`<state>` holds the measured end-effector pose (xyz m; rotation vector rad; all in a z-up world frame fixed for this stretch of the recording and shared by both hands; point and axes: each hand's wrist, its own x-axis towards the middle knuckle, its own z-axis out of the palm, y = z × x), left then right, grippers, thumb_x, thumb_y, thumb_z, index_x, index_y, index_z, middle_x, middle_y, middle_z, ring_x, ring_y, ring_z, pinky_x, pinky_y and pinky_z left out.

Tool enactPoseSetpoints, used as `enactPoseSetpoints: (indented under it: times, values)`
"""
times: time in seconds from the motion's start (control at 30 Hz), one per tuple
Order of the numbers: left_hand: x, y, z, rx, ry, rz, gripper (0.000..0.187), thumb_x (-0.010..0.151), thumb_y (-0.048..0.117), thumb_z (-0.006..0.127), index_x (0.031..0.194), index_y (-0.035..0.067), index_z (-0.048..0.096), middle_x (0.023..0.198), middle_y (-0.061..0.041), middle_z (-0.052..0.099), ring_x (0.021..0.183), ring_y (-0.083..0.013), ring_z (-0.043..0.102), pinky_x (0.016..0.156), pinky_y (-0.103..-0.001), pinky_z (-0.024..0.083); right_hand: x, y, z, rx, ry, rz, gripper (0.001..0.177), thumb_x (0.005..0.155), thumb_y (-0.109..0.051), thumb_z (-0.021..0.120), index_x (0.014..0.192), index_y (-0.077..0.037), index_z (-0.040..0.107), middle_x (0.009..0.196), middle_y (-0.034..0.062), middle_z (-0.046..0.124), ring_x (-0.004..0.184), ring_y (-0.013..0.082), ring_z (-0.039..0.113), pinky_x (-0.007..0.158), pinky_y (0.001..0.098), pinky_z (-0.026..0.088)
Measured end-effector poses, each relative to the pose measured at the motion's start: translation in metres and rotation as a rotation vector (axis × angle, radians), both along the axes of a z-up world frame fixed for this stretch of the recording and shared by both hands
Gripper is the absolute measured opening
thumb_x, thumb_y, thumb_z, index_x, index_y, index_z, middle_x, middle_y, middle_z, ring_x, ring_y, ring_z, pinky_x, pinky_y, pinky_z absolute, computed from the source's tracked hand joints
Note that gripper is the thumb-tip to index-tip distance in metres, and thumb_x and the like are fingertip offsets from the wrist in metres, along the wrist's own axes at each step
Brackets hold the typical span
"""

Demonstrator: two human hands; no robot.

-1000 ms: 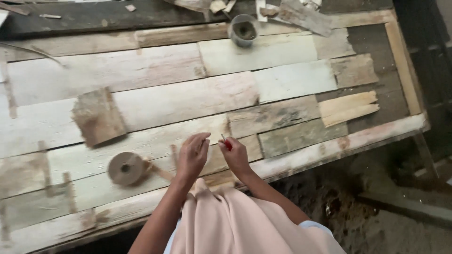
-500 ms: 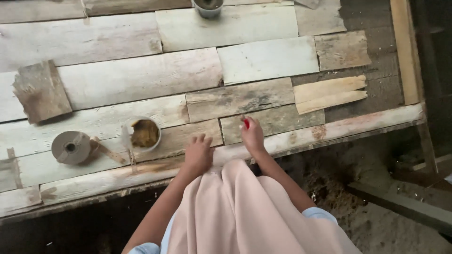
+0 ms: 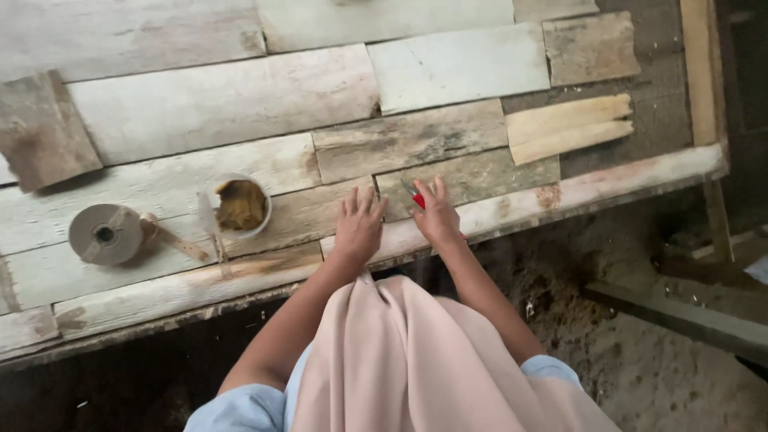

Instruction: Applying veneer tape to wooden boards and cutting it to length with a utility knife.

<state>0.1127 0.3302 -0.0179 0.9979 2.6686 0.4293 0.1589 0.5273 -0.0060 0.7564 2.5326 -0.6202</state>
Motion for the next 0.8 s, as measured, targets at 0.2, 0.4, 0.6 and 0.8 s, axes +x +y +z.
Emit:
enactPoseSetpoints:
  times: [0.2,0.4,0.6,0.8]
  values:
    - [-0.004,0.013,-0.012,-0.11,-0.057,-0.018,0.064,0.093,0.031,0.069,0.153,0.026,0.047,0.161,-0.011,0.038,0.151,-0.046,0.028,0.117,-0.064,0.032,0.01,0.012,-0.015,-0.012,0.088,-0.09,0.058,0.094,-0.024,0.066,0.149,-0.031,0.05,0.165,0.0118,0.028,0.121,0.0468,0.063,0.099,0.0572,0.055]
    - [-0.004,0.043,0.001,-0.065,-0.059,-0.018,0.064,0.091,0.034,0.071,0.15,0.024,0.049,0.165,-0.013,0.028,0.152,-0.049,0.019,0.118,-0.068,0.028,0.026,0.057,-0.02,0.069,0.31,-0.18,0.047,0.09,-0.009,0.065,0.134,-0.023,0.059,0.143,0.0081,0.048,0.114,0.0417,0.067,0.092,0.0546,0.059]
    - [0.0,0.117,-0.01,-0.064,-0.018,-0.073,0.066,0.09,0.033,0.072,0.15,0.024,0.048,0.162,-0.013,0.029,0.15,-0.0497,0.022,0.114,-0.067,0.032,0.03,0.161,-0.039,0.211,0.471,-0.231,0.03,0.086,-0.004,0.068,0.115,-0.011,0.069,0.11,0.0102,0.06,0.105,0.0388,0.067,0.089,0.0481,0.057]
    - [0.012,0.243,-0.034,-0.01,0.021,-0.079,0.063,0.086,0.034,0.075,0.144,0.023,0.055,0.157,-0.013,0.038,0.146,-0.0475,0.034,0.109,-0.061,0.044,0.04,0.339,-0.087,0.173,0.562,-0.558,0.015,0.084,-0.018,0.069,0.099,-0.018,0.07,0.092,0.0086,0.073,0.089,0.0317,0.072,0.081,0.0469,0.056]
